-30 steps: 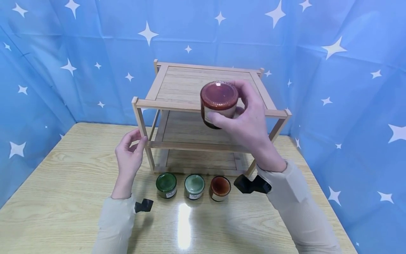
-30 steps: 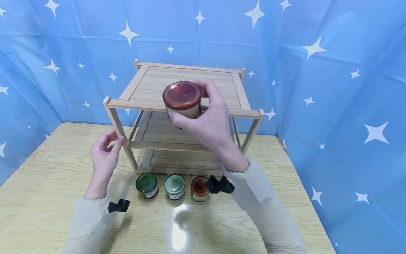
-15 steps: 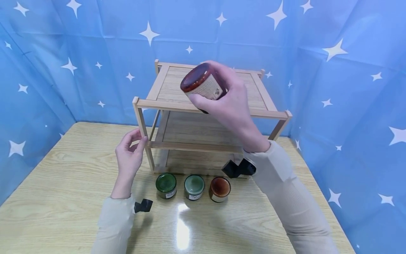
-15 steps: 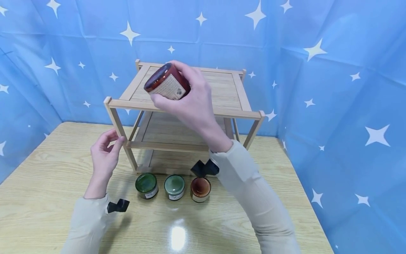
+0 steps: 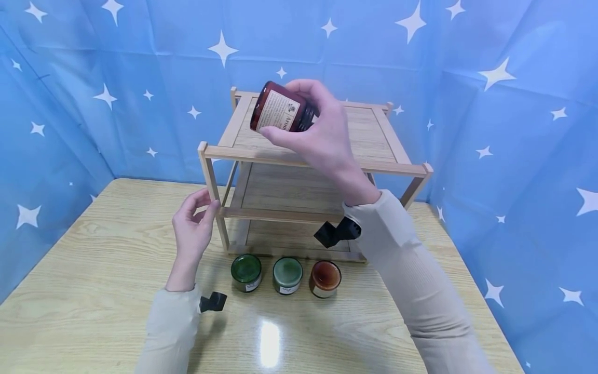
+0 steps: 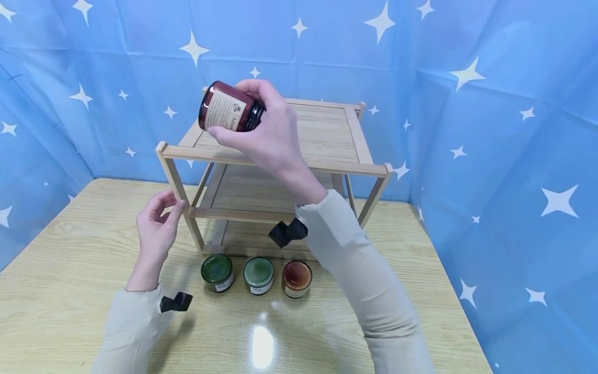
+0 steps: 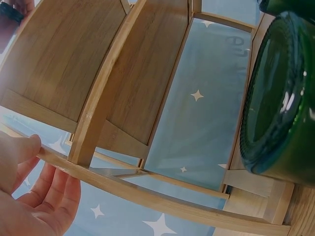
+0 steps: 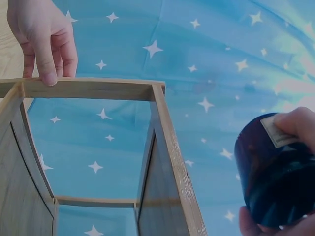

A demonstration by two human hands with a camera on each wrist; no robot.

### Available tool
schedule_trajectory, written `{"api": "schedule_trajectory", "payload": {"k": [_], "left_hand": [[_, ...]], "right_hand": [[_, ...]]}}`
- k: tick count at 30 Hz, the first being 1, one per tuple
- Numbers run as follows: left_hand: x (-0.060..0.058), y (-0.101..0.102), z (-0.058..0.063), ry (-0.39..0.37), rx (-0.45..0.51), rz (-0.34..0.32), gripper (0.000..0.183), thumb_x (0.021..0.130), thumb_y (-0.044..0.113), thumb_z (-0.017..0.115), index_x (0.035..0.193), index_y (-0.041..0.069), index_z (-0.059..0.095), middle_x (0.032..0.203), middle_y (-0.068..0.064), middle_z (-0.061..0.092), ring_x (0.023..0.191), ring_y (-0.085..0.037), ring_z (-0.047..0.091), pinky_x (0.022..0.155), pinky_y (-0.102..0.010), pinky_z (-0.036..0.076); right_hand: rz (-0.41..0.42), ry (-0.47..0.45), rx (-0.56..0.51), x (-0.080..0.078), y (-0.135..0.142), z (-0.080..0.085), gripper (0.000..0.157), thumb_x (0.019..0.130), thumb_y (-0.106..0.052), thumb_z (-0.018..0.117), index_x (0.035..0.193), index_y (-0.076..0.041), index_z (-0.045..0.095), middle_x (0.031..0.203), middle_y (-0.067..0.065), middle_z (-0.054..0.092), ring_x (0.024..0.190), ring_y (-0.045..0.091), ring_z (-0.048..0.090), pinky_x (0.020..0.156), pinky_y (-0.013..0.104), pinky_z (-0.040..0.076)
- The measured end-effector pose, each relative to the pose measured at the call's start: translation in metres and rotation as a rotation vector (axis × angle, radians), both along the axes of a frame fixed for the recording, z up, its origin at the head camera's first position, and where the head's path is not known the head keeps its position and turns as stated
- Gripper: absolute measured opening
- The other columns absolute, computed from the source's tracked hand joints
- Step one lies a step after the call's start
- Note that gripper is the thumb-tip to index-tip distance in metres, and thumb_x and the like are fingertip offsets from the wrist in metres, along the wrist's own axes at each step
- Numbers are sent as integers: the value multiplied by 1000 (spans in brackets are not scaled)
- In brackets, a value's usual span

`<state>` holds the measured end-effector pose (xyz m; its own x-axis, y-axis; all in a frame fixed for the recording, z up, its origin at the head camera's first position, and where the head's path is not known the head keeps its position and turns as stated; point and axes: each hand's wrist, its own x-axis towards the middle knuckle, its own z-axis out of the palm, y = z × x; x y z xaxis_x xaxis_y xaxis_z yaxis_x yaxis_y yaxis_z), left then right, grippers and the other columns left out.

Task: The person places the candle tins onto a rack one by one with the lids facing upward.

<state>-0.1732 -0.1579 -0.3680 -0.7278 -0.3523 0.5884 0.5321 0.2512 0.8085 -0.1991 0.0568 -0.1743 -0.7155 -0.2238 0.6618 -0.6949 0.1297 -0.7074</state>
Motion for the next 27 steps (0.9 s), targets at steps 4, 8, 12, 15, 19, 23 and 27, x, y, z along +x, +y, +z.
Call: {"api": "schedule_trajectory", "payload": {"k": [4, 8, 12, 15, 19, 23, 27], "left_hand": [[0, 0, -1, -5, -2, 2, 24, 88, -9, 63, 112, -12, 63, 94, -17, 65, 87, -3, 60, 74, -15, 52], [-1, 0, -1, -9, -7, 5, 24, 88, -10, 63, 113, -12, 62, 96, -21, 64, 88, -2, 60, 74, -15, 52], [-1, 0, -1, -5, -9, 6, 25, 88, -10, 63, 113, -13, 62, 95, -21, 64, 88, -2, 60, 74, -15, 52], [-1, 0, -1, -2, -1, 0, 25, 88, -10, 63, 113, -12, 62, 94, -15, 65, 88, -3, 60, 74, -16, 52], [-2, 0, -2, -1, 6, -1, 25, 88, -8, 64, 113, -11, 63, 93, -14, 65, 88, -8, 61, 74, -17, 53], [-3, 0, -3, 1, 2, 7, 24, 89, -5, 64, 112, -10, 63, 94, -23, 65, 89, -15, 63, 74, -16, 53], [-2, -1, -3, -1, 6, 9, 24, 89, -4, 64, 112, -11, 63, 95, -26, 64, 89, -16, 63, 74, -16, 52]], "right_hand": [[-1, -24, 8, -1, -3, 1, 54, 69, -3, 84, 116, 2, 59, 106, 10, 61, 92, 22, 59, 68, 32, 58], [-64, -38, 42, -1, -7, 5, 58, 67, -8, 86, 115, 0, 53, 105, 10, 61, 90, 21, 58, 69, 30, 57], [-104, -43, 68, -3, -11, 9, 61, 65, -9, 88, 112, -1, 50, 100, 8, 61, 86, 19, 57, 70, 28, 54], [-111, -60, 76, -5, -13, 10, 61, 65, -7, 89, 114, 0, 54, 101, 8, 62, 88, 18, 58, 73, 27, 53], [-122, -85, 85, -6, -16, 10, 60, 66, -7, 88, 117, -1, 57, 105, 7, 63, 90, 16, 60, 78, 25, 53], [-183, -82, 107, -8, -19, 12, 64, 65, -11, 89, 117, -2, 53, 103, 5, 62, 92, 14, 58, 82, 20, 48], [-249, -73, 135, -8, -23, 14, 65, 65, -16, 91, 115, -3, 51, 100, 5, 62, 95, 13, 56, 84, 19, 44]]}}
